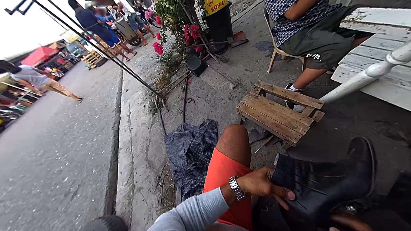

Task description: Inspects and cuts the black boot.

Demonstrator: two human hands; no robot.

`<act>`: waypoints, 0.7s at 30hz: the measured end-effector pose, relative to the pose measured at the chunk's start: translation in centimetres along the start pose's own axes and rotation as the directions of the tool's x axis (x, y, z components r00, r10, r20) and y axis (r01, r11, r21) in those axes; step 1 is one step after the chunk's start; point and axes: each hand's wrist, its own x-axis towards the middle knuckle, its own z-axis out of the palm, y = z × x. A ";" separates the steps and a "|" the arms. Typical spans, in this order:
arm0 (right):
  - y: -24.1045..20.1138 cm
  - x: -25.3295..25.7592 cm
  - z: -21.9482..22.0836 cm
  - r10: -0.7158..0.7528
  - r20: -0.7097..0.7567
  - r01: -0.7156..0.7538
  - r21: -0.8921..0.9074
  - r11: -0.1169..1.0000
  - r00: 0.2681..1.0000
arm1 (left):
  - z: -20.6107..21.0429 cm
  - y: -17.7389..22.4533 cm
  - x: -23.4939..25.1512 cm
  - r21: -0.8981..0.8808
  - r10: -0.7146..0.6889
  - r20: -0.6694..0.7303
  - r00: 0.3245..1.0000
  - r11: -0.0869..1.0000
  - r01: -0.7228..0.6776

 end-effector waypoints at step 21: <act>-0.5 4.9 5.6 0.090 -0.129 -0.033 0.392 0.919 0.988 | 1.9 -0.2 0.1 0.095 0.425 -0.202 0.882 0.905 -0.414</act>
